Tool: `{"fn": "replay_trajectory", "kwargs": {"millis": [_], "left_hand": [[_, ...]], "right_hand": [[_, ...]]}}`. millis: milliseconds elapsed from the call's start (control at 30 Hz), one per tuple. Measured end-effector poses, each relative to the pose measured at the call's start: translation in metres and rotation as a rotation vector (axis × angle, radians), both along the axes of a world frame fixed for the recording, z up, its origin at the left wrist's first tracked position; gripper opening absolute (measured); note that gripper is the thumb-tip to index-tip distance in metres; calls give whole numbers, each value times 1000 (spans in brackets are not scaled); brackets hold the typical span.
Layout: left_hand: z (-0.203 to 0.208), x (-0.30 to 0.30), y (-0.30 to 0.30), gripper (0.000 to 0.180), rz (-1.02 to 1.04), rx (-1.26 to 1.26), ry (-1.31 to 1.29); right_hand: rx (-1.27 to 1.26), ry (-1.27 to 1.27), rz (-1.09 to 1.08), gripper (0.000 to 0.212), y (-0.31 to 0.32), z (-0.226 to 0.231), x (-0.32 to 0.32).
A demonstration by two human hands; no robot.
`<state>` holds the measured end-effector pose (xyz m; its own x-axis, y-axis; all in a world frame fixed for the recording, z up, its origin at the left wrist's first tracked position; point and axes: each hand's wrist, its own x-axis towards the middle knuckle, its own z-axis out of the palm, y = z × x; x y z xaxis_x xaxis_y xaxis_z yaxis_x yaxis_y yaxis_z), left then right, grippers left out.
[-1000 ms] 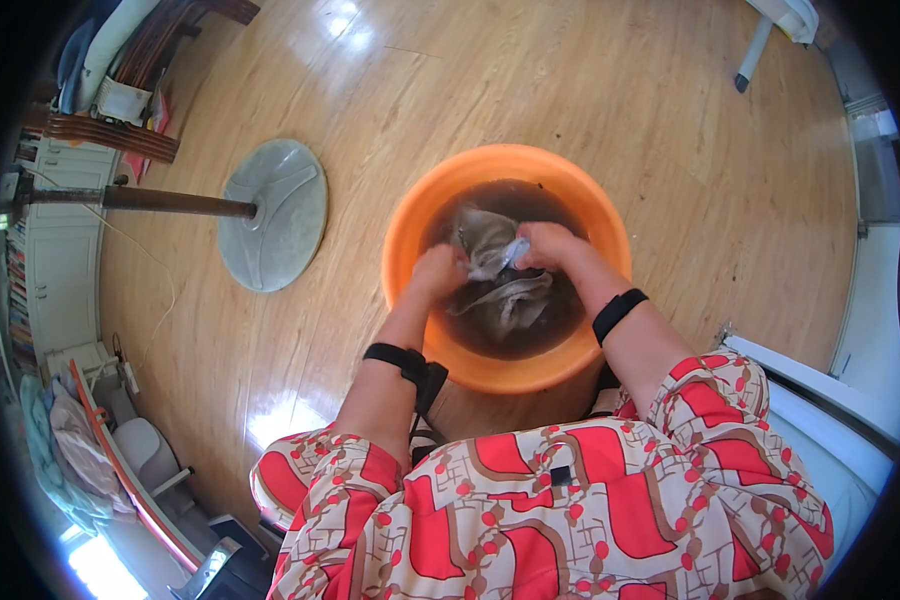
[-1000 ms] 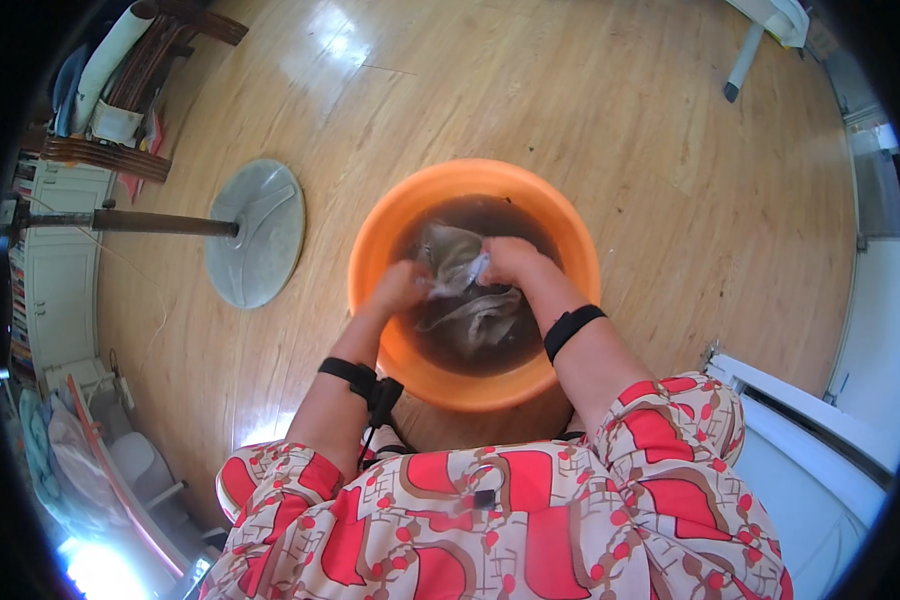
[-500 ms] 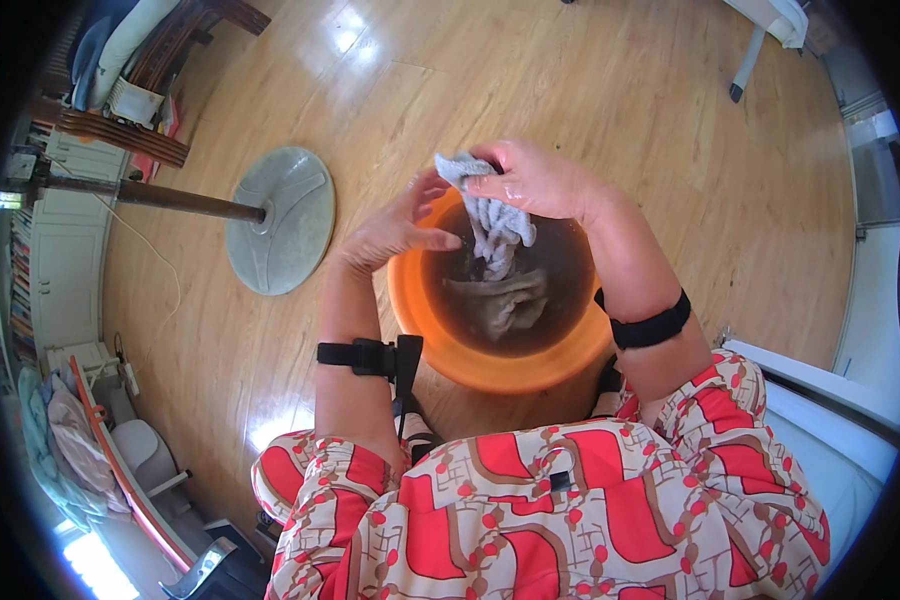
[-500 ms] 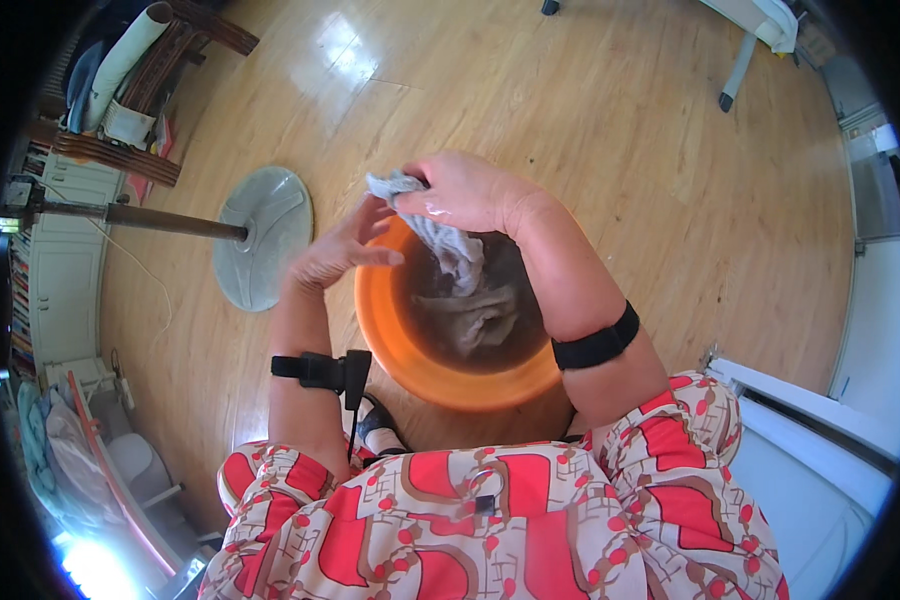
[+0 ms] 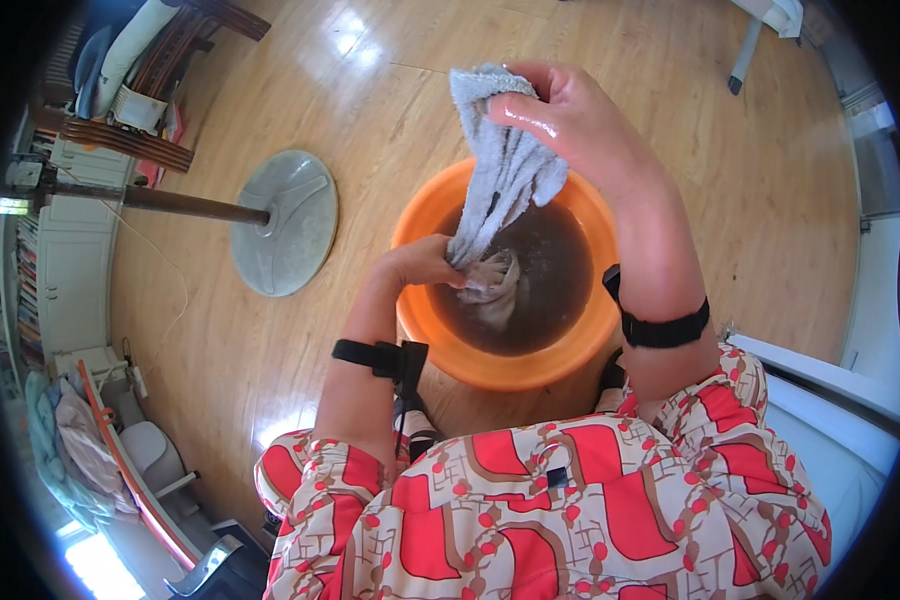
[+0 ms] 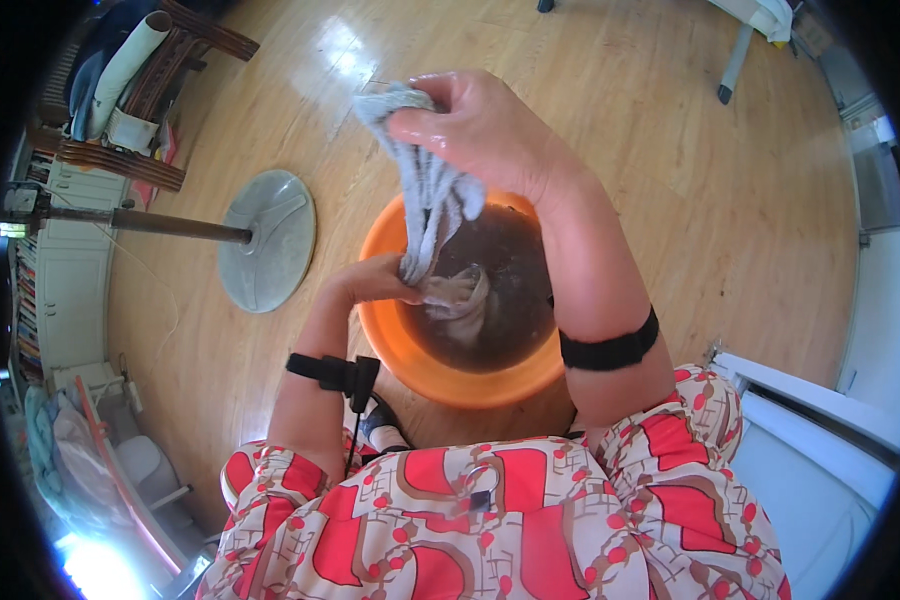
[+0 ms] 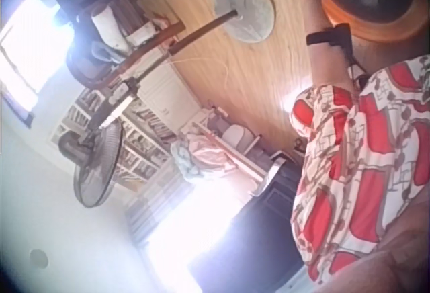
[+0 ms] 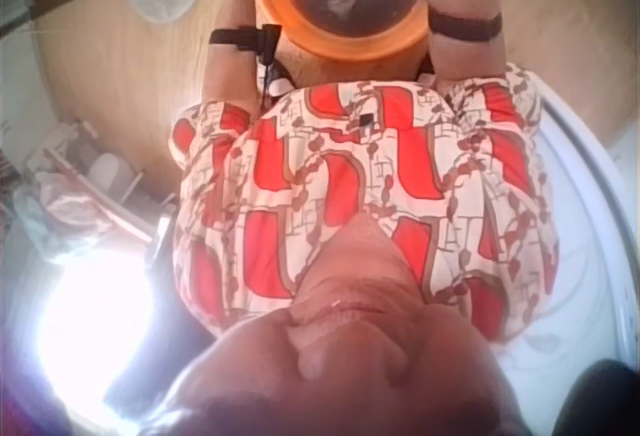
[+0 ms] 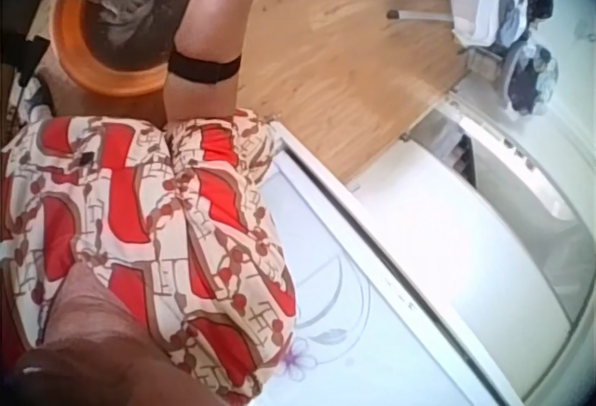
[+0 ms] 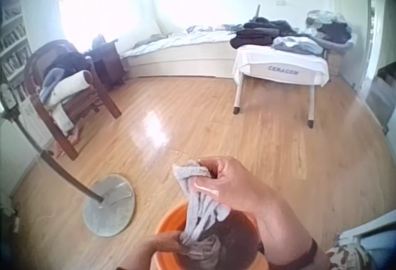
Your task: Wringing a rag in a bucket of water and wiping a window track.
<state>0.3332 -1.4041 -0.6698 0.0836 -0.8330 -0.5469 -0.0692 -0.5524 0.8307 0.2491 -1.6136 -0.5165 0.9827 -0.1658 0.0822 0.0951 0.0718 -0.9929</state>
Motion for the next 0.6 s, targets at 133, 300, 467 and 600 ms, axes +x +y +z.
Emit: {"fn": "replay_trajectory", "kwargs": {"millis": [133,300,467,600], "left_hand": [[47,8,-6,38,-168,150,-358],[123,-8,-33,45,-236,208,-652],[160,-14,-29,49,-83,116,-624],[164,-10,-23,42,28,-88,-464]], "right_hand": [[-582,393,27,38,-30,-57,12],[-732,727,155,44,-25,-160,4],[-597,934,281,42,-9,-198,-13],[-492,990,291,65,-4,-182,-18]]}}
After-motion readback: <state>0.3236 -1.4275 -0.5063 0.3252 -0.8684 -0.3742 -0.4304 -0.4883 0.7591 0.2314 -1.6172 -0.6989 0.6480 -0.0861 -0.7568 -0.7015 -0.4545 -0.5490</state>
